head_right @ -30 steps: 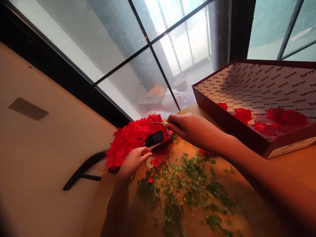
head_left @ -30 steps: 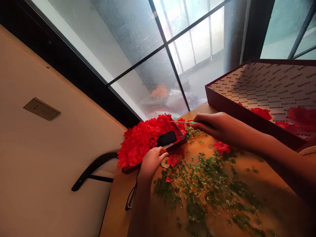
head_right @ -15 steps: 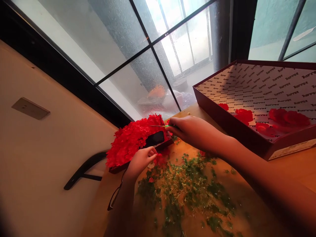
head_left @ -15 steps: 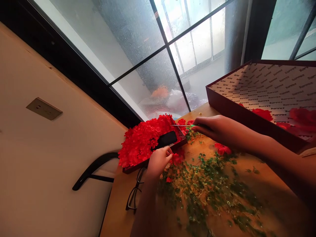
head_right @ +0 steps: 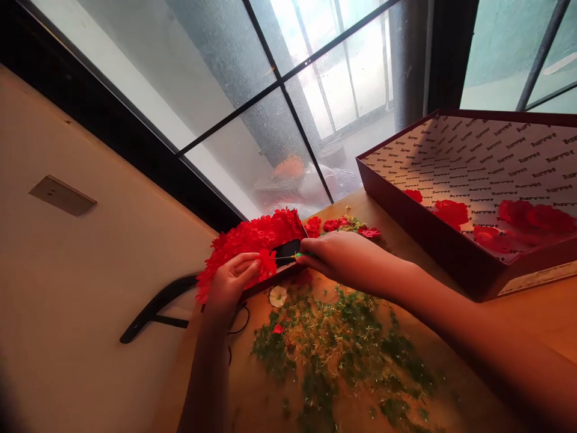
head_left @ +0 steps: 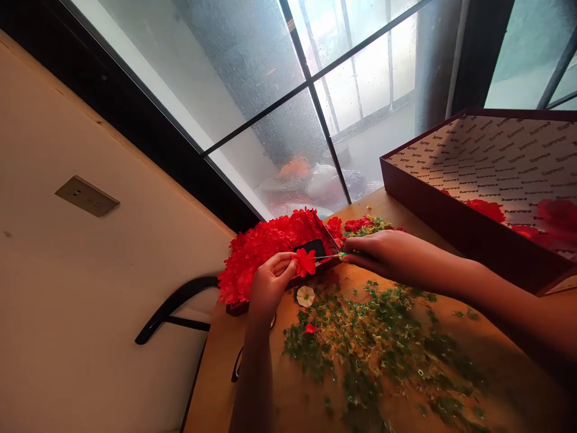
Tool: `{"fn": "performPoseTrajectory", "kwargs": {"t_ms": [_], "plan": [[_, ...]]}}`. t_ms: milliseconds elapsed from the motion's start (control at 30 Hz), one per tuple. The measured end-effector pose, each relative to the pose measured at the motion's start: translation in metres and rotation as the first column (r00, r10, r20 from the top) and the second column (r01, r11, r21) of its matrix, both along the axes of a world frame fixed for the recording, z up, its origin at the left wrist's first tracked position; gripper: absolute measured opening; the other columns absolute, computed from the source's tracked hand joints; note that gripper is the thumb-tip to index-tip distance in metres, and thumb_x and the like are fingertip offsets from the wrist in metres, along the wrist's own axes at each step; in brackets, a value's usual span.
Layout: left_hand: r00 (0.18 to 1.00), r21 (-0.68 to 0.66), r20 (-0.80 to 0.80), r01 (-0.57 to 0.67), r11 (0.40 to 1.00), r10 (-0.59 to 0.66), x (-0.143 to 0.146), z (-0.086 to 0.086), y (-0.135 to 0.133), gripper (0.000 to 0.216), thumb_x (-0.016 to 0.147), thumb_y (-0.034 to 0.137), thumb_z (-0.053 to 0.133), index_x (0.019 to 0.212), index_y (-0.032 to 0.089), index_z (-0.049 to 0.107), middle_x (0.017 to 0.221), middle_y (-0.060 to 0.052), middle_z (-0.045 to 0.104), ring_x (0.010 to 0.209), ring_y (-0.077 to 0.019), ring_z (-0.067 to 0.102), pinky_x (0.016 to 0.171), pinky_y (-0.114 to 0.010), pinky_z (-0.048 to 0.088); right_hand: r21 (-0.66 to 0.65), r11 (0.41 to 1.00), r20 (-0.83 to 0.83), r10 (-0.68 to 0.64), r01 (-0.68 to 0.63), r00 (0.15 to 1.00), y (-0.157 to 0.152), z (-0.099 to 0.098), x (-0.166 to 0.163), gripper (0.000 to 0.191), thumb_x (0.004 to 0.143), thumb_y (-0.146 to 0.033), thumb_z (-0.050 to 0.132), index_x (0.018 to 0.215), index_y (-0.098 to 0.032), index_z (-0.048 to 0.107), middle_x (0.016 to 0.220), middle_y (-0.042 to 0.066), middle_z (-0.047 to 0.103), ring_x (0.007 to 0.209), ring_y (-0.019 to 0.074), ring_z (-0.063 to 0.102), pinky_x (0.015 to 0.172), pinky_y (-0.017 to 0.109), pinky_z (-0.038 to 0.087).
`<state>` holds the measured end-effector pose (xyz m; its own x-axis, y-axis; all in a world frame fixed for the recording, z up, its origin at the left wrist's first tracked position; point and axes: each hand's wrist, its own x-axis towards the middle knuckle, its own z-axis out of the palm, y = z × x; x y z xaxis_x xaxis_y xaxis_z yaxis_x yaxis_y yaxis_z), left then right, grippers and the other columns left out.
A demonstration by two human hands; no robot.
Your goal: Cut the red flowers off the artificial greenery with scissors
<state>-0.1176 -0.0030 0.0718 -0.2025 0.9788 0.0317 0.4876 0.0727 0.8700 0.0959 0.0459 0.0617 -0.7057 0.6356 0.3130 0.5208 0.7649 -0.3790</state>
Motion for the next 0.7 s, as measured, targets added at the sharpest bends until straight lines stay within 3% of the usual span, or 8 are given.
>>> {"fn": "performPoseTrajectory", "kwargs": {"t_ms": [433,700], "plan": [[0.998,0.01,0.047,0.037,0.999,-0.037,0.0038,0.0022,-0.0031,0.017,0.07,0.031,0.053,0.079,0.017,0.056,0.075,0.0,0.065,0.074,-0.0136,0.06,0.067,-0.022,0.047,0.027,0.999,0.037,-0.024,0.023,0.999,0.0015,-0.0075,-0.005,0.03,0.085,-0.037,0.029,0.091,-0.018,0.052,0.075,0.005,0.062,0.069,0.0173,0.058,0.054,0.025,0.033],[0.998,0.021,0.015,0.057,0.998,-0.057,0.0061,0.0027,-0.0038,0.017,0.071,0.031,0.052,0.079,0.018,0.057,0.073,0.0,0.064,0.071,-0.0131,0.06,0.066,-0.023,0.047,0.039,0.998,0.047,-0.046,0.044,0.998,0.0011,-0.0097,-0.0063,0.026,0.085,-0.036,0.03,0.082,-0.019,0.05,0.072,0.003,0.061,0.065,0.0167,0.057,0.051,0.024,0.031]]}}
